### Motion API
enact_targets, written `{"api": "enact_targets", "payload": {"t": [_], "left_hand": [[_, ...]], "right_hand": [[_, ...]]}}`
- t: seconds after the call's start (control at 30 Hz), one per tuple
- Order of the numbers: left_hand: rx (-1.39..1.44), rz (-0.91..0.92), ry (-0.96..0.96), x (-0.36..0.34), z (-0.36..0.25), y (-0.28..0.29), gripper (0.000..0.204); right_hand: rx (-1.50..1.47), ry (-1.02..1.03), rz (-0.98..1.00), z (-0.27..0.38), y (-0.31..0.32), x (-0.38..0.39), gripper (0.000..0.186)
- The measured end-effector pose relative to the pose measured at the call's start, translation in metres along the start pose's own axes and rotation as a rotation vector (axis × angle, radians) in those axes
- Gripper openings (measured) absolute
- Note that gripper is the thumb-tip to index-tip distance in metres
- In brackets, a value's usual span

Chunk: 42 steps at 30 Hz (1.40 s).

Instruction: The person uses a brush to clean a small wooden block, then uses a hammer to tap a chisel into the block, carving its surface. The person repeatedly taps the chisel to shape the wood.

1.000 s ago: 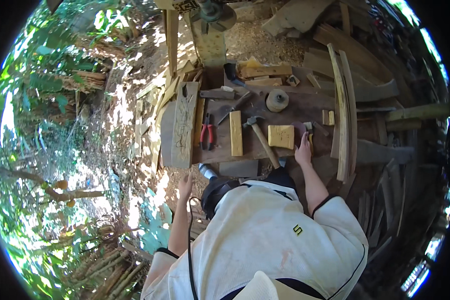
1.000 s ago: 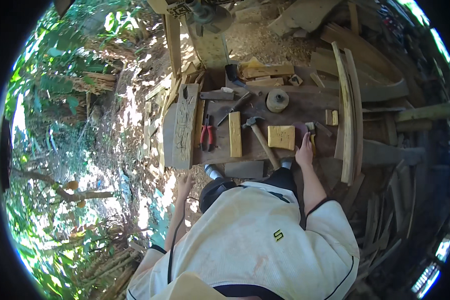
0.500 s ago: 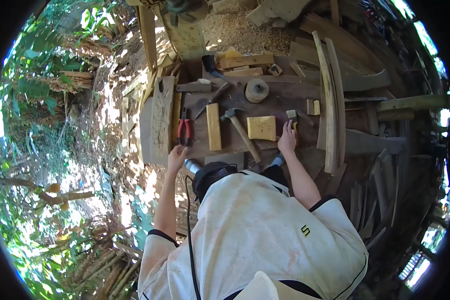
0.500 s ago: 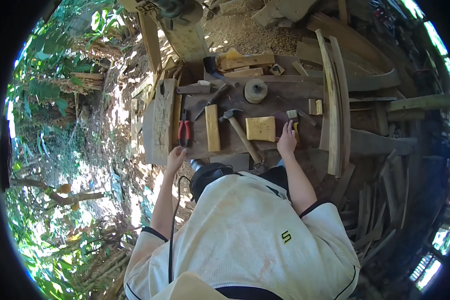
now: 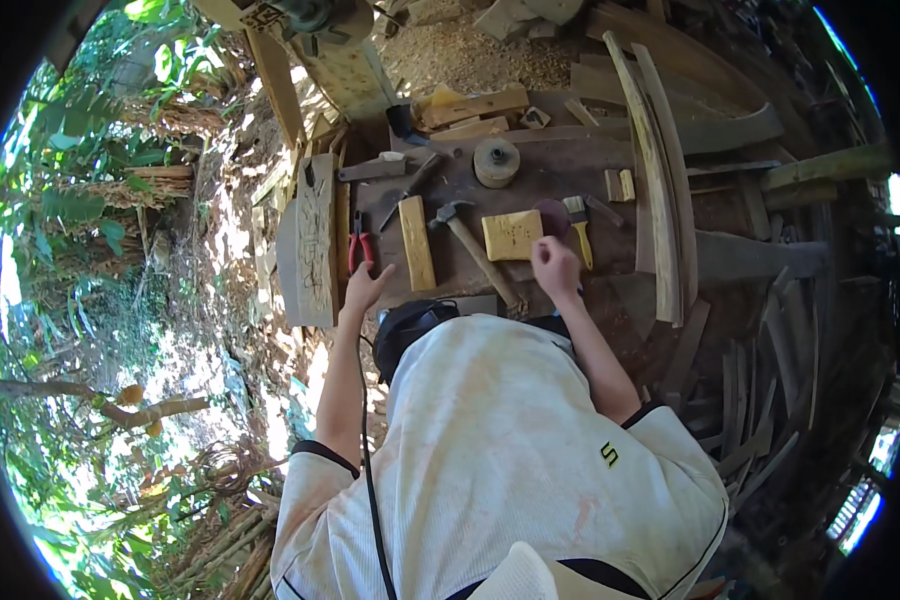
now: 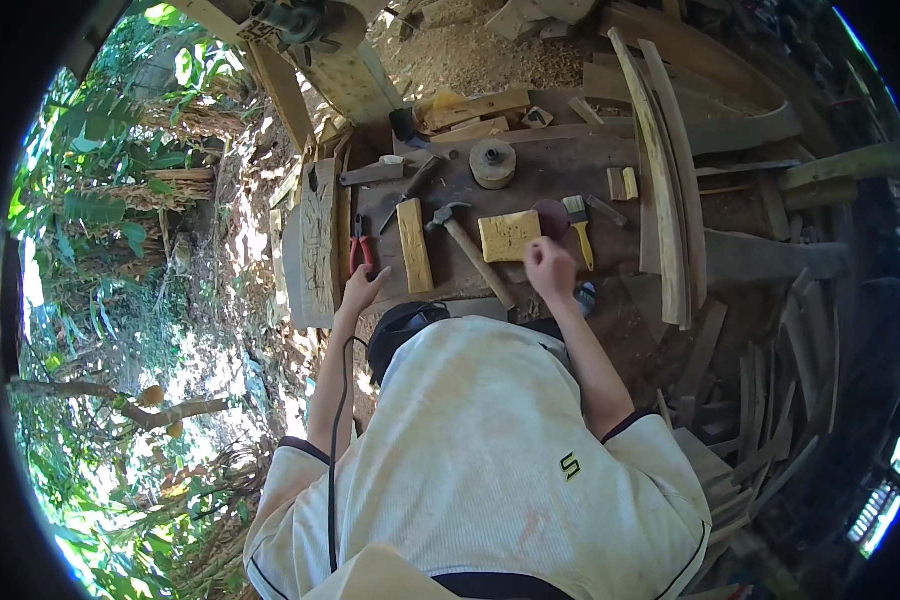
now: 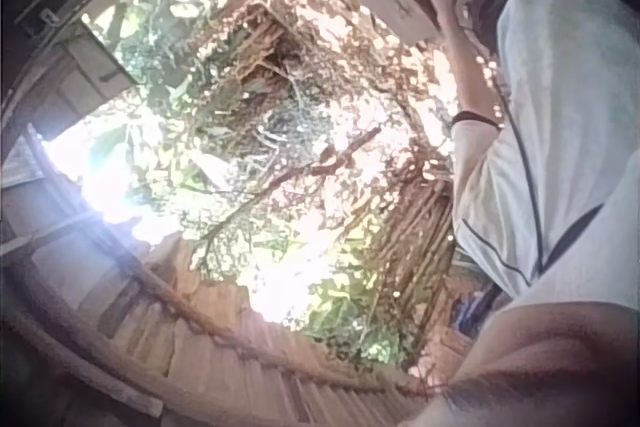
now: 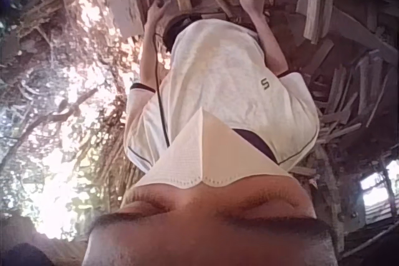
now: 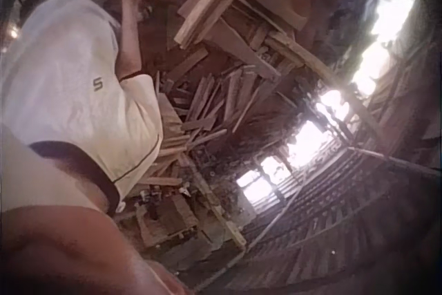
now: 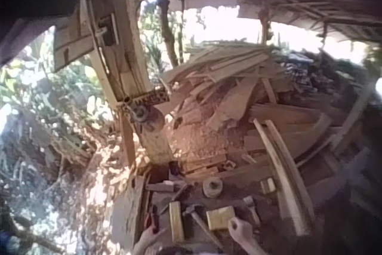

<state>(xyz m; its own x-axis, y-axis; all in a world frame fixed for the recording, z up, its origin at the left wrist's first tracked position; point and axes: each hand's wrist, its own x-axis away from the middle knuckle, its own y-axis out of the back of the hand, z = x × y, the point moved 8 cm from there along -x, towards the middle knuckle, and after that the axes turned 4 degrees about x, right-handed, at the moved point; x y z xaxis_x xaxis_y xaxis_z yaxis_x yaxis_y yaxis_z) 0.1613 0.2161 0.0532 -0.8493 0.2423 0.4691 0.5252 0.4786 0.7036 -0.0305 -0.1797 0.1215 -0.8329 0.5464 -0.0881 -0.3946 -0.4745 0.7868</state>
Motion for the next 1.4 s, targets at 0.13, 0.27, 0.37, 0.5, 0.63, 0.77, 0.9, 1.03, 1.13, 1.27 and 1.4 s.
{"api": "enact_targets", "payload": {"t": [0.13, 0.27, 0.37, 0.5, 0.63, 0.77, 0.9, 1.03, 1.13, 1.27, 1.4], "left_hand": [[-0.247, 0.208, -0.020, -0.008, -0.012, -0.008, 0.103], [-0.215, 0.288, -0.083, -0.007, -0.002, -0.008, 0.106], [-0.152, 0.323, -0.081, -0.009, -0.005, -0.009, 0.102], [-0.120, 0.318, -0.074, -0.007, 0.003, -0.010, 0.100], [-0.036, 0.375, -0.025, -0.010, 0.016, -0.012, 0.096], [0.079, 0.420, 0.005, -0.010, 0.020, -0.014, 0.094], [0.091, 0.398, 0.011, -0.001, 0.017, -0.018, 0.096], [0.123, 0.461, 0.031, 0.009, 0.013, -0.020, 0.090], [-0.029, 0.333, -0.042, 0.012, 0.016, -0.010, 0.084], [-0.032, 0.348, -0.019, -0.002, -0.021, -0.002, 0.079], [-0.287, 0.042, -0.151, -0.028, -0.061, 0.008, 0.079]], "right_hand": [[0.266, 0.119, 0.477, 0.044, -0.047, 0.020, 0.039], [0.440, 0.188, 0.599, 0.058, -0.075, 0.035, 0.054], [0.512, 0.243, 0.586, 0.050, -0.088, 0.038, 0.061], [0.535, 0.248, 0.532, 0.045, -0.099, 0.040, 0.061], [0.446, 0.179, 0.516, 0.040, -0.101, 0.039, 0.049], [0.071, -0.126, 0.633, 0.032, -0.108, 0.040, 0.041], [-0.244, -0.271, 0.685, 0.026, -0.096, 0.048, 0.038], [-0.230, -0.007, 0.355, 0.025, -0.038, 0.054, 0.032], [-0.296, 0.069, 0.128, 0.044, 0.024, 0.064, 0.026], [-0.630, -0.283, 0.285, 0.014, 0.032, 0.069, 0.021], [-0.533, -0.328, -0.013, -0.006, 0.056, 0.068, 0.020]]}}
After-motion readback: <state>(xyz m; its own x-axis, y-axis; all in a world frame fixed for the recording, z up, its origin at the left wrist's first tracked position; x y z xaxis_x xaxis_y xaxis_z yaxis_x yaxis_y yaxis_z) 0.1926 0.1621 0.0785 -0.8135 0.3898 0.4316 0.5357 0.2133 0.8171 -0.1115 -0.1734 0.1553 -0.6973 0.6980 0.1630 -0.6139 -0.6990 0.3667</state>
